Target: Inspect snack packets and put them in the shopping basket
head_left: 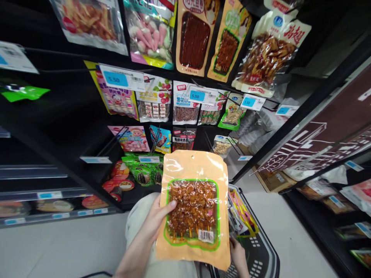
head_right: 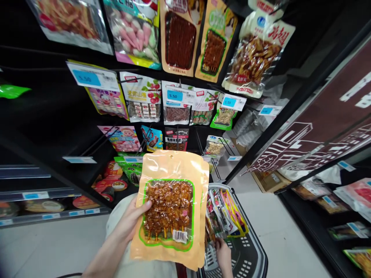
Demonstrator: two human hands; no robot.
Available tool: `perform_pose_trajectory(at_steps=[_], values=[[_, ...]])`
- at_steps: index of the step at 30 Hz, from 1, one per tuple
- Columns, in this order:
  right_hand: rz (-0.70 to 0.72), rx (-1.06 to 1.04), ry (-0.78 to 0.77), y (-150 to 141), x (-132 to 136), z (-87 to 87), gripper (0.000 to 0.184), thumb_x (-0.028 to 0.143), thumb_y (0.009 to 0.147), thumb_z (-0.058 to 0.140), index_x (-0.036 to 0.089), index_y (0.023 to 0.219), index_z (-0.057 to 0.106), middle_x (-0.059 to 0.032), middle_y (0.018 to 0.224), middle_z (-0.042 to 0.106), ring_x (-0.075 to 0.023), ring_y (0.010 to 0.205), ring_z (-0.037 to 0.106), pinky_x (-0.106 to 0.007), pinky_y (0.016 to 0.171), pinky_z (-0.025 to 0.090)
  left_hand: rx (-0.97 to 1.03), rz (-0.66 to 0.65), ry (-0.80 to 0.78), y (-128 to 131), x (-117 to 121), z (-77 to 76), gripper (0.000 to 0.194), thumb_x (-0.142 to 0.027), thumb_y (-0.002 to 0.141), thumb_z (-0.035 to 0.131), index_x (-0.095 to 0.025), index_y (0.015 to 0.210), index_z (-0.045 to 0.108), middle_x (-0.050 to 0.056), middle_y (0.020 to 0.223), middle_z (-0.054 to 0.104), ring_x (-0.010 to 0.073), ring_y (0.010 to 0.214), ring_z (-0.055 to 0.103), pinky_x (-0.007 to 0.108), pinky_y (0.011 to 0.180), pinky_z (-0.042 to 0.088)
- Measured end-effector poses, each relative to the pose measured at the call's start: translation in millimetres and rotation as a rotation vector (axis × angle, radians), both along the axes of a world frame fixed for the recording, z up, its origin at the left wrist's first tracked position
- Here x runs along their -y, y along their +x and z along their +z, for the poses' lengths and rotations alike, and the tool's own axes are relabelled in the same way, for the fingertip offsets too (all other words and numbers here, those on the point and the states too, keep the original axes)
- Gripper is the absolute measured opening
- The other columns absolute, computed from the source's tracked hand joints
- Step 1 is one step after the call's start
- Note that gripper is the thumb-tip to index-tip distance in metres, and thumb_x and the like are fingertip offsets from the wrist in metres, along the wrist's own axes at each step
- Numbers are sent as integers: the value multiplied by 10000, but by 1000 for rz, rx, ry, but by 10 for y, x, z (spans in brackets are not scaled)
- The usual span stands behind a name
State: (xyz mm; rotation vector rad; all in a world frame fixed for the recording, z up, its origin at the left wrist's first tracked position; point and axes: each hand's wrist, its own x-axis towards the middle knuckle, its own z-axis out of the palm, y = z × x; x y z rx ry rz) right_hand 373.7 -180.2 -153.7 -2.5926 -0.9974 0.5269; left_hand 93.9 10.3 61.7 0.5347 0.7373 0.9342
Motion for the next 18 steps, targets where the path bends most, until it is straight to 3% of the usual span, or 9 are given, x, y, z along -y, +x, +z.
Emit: perform_pose_trajectory(at_steps=[4, 7, 9, 12, 15, 18], values=[[-50, -154, 199, 38, 5, 503, 313, 374, 788, 348, 225, 813, 622, -62, 761, 711, -256, 726, 673, -336, 646, 527, -16, -45, 51, 4, 12, 7, 361, -194, 559, 777, -157, 880, 616, 57, 834, 725, 262, 812, 667, 375, 799, 486], [-47, -247, 400, -126, -36, 1132, 472, 542, 809, 333, 179, 983, 578, -85, 859, 697, -221, 757, 660, -306, 701, 524, -21, -82, 74, 4, 24, 31, 360, -196, 577, 768, -151, 903, 621, 76, 889, 720, 266, 856, 656, 354, 791, 483], [-100, -378, 619, -316, -93, 1596, 452, 557, 743, 507, 161, 944, 594, -111, 859, 689, -230, 725, 649, -327, 697, 526, -23, -100, 78, 2, 37, 53, 378, -199, 576, 770, -149, 923, 627, 88, 929, 713, 270, 887, 646, 345, 800, 477], [-92, -403, 784, -605, -202, 2165, 418, 546, 688, 600, 181, 891, 614, -102, 812, 693, -215, 663, 643, -324, 652, 541, -33, -108, 79, 2, 56, 78, 376, -211, 571, 773, -153, 918, 639, 89, 934, 714, 270, 881, 646, 343, 795, 475], [-28, -390, 821, -790, -318, 2451, 402, 516, 703, 604, 189, 937, 613, -111, 864, 688, -221, 729, 652, -328, 680, 546, -40, -102, 87, 2, 65, 84, 366, -217, 564, 777, -154, 902, 650, 86, 929, 715, 264, 871, 646, 339, 792, 474], [52, -407, 828, -876, -438, 2504, 361, 451, 743, 591, 191, 994, 587, -112, 946, 670, -223, 839, 640, -339, 759, 529, -45, -96, 104, -3, 65, 78, 381, -216, 558, 778, -148, 912, 654, 89, 931, 713, 265, 877, 641, 337, 791, 474]])
